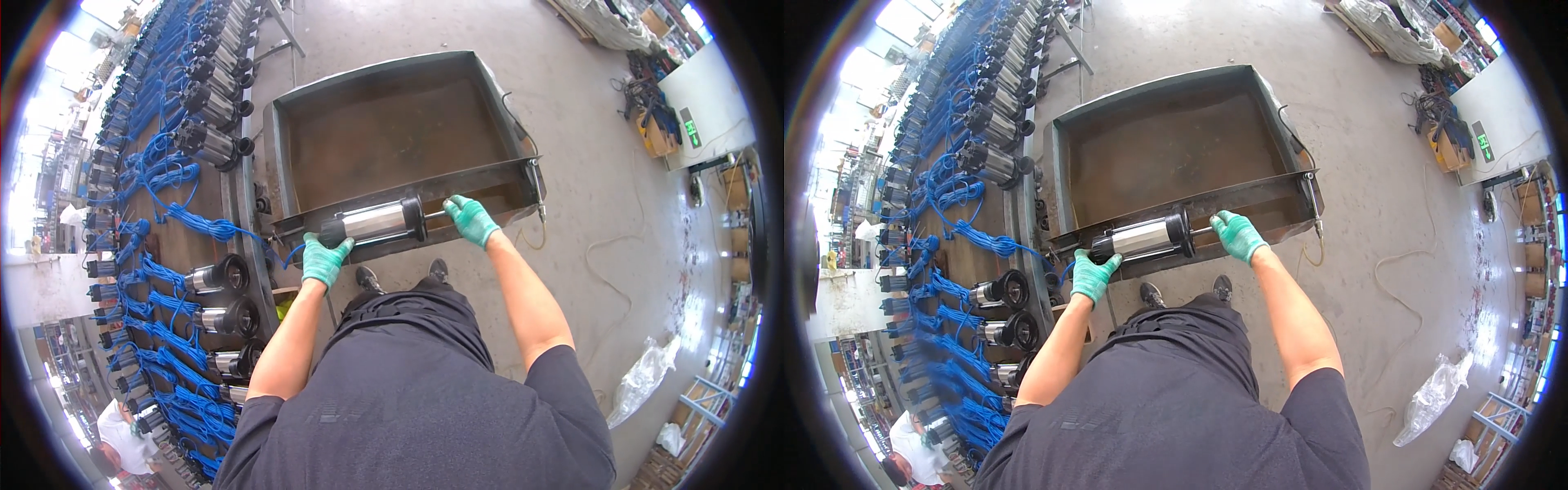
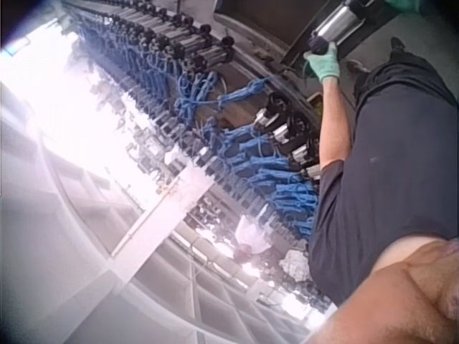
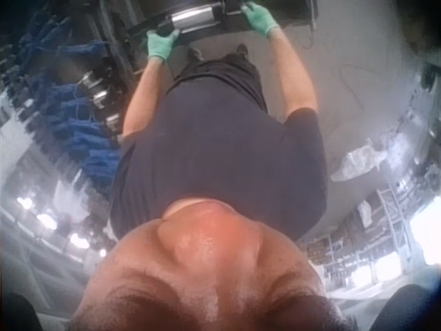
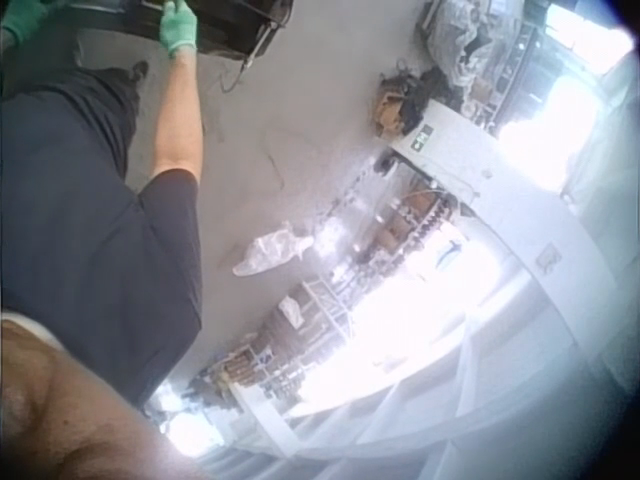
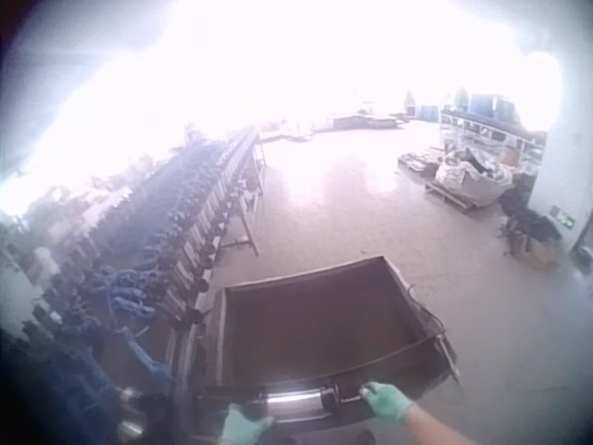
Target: The person picks up a pump from a table and submerges it into a tank of liquid, then lifts it out and places it onto the table with others.
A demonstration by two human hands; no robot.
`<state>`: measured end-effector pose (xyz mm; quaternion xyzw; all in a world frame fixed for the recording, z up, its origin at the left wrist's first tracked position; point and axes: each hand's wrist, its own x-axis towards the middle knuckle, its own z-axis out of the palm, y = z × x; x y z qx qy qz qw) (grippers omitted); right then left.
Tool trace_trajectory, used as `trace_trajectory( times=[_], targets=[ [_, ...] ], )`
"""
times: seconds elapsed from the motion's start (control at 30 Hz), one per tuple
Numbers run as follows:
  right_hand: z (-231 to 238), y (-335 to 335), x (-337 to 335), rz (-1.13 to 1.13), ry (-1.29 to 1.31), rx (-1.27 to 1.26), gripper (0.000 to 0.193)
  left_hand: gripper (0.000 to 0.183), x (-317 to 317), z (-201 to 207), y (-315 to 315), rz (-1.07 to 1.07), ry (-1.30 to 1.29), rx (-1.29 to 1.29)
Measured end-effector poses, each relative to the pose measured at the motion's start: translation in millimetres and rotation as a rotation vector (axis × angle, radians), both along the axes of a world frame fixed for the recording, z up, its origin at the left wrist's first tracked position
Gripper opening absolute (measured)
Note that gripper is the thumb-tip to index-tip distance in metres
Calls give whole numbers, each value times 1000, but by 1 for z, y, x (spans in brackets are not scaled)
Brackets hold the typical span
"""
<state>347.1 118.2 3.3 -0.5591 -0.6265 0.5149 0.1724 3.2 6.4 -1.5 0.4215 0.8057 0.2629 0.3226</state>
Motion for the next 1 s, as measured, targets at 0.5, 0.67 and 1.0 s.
trace_trajectory(
  times=[0.5, 0.67, 1.0],
  targets=[
    [-8, -2, 24, -156, 552, -622, 45, 74, 8, 18, 1, 2, -45, -12],
    [-15, 1, 23, -50, 416, -494, 52, 70, 5, 15, 0, 3, -34, -43],
    [-17, -12, -3, -359, 664, -471, 41, 70, 11, 22, 2, 13, -34, -13]
  ],
)
